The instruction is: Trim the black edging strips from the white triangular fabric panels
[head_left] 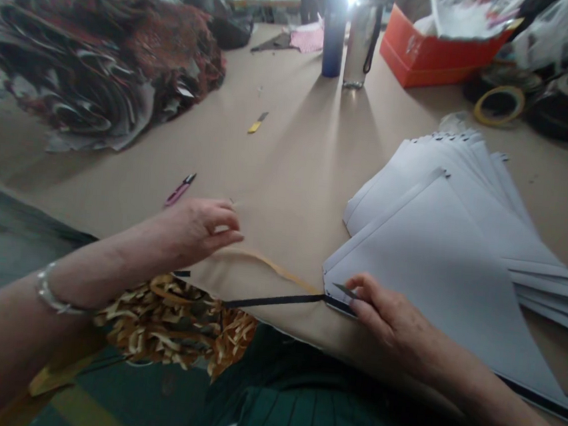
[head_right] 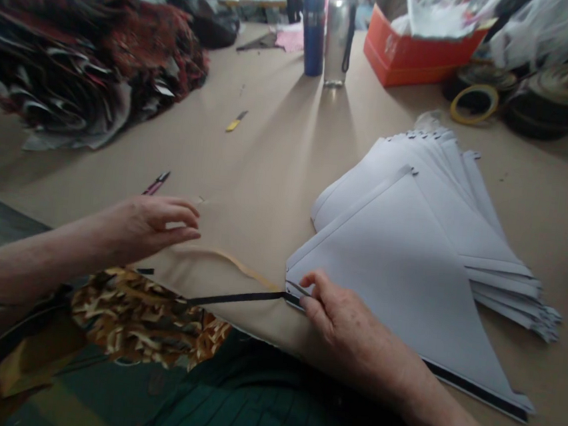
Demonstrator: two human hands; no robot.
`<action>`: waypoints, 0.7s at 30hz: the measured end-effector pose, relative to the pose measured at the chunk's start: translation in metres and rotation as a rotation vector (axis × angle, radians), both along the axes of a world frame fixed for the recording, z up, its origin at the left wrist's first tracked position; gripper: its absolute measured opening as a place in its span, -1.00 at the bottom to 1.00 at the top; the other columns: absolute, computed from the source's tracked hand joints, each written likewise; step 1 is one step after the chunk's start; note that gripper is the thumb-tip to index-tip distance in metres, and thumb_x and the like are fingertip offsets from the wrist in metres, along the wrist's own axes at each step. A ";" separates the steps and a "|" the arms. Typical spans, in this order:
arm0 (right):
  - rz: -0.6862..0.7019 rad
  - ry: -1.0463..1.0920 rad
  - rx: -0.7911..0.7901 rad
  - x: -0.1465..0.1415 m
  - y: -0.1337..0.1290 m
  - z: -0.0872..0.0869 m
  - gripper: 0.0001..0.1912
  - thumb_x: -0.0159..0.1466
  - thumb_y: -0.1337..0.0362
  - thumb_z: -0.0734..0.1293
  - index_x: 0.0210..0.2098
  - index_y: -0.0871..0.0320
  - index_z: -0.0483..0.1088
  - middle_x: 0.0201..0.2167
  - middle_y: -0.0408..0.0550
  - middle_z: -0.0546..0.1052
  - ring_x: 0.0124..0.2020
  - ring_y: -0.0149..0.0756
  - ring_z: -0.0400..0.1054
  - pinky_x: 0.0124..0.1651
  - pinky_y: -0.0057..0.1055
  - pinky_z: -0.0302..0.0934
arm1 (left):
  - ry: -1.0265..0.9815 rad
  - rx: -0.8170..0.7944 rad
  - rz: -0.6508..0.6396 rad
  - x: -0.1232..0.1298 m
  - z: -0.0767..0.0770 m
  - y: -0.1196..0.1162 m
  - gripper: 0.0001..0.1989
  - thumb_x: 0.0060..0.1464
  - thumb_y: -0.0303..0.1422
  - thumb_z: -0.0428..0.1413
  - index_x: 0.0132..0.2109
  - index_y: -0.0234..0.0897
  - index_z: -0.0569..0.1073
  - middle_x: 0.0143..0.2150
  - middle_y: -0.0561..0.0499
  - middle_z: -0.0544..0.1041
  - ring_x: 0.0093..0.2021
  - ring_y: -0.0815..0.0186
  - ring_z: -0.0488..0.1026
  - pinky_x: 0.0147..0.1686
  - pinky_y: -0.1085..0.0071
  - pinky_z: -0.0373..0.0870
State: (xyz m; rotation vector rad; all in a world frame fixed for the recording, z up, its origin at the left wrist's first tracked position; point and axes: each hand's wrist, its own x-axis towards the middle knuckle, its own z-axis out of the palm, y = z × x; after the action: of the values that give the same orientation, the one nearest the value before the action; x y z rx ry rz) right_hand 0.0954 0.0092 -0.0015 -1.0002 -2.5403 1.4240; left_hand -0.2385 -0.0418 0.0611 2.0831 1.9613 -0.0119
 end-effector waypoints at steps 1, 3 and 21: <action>-0.043 0.009 -0.002 0.001 -0.001 0.002 -0.81 0.38 0.24 0.07 -0.18 0.10 0.27 -0.44 -0.16 0.42 -0.41 -0.37 0.32 -0.32 -0.43 0.14 | -0.055 -0.027 -0.053 0.020 -0.003 -0.003 -0.76 0.17 -0.24 0.07 -0.33 -0.30 0.50 -0.26 0.03 0.50 -0.30 0.42 0.40 -0.24 0.55 0.25; -0.125 0.035 0.022 0.001 -0.004 0.006 -0.79 0.37 0.26 0.06 -0.34 0.11 0.24 -0.50 -0.18 0.36 -0.46 -0.38 0.26 -0.37 -0.43 0.10 | -0.124 -0.070 -0.129 0.058 -0.010 -0.010 -0.75 0.18 -0.20 0.05 -0.31 -0.26 0.50 -0.26 0.03 0.51 -0.31 0.40 0.42 -0.27 0.54 0.29; -0.183 -0.041 0.075 -0.025 -0.027 -0.021 -0.77 0.24 0.33 0.18 -0.13 0.11 0.36 -0.49 -0.14 0.45 -0.46 -0.30 0.33 -0.37 -0.42 0.05 | 0.068 -0.272 -0.105 0.137 -0.041 -0.002 -0.77 0.06 -0.41 -0.01 -0.38 -0.27 0.55 -0.44 -0.16 0.60 -0.39 0.10 0.56 -0.42 0.32 0.45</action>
State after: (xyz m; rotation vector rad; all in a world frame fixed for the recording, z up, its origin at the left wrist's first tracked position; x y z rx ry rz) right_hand 0.0702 -0.0181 -0.0220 -1.2254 -2.4352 1.2630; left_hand -0.1010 -0.0437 0.0198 2.0242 1.7708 -0.3548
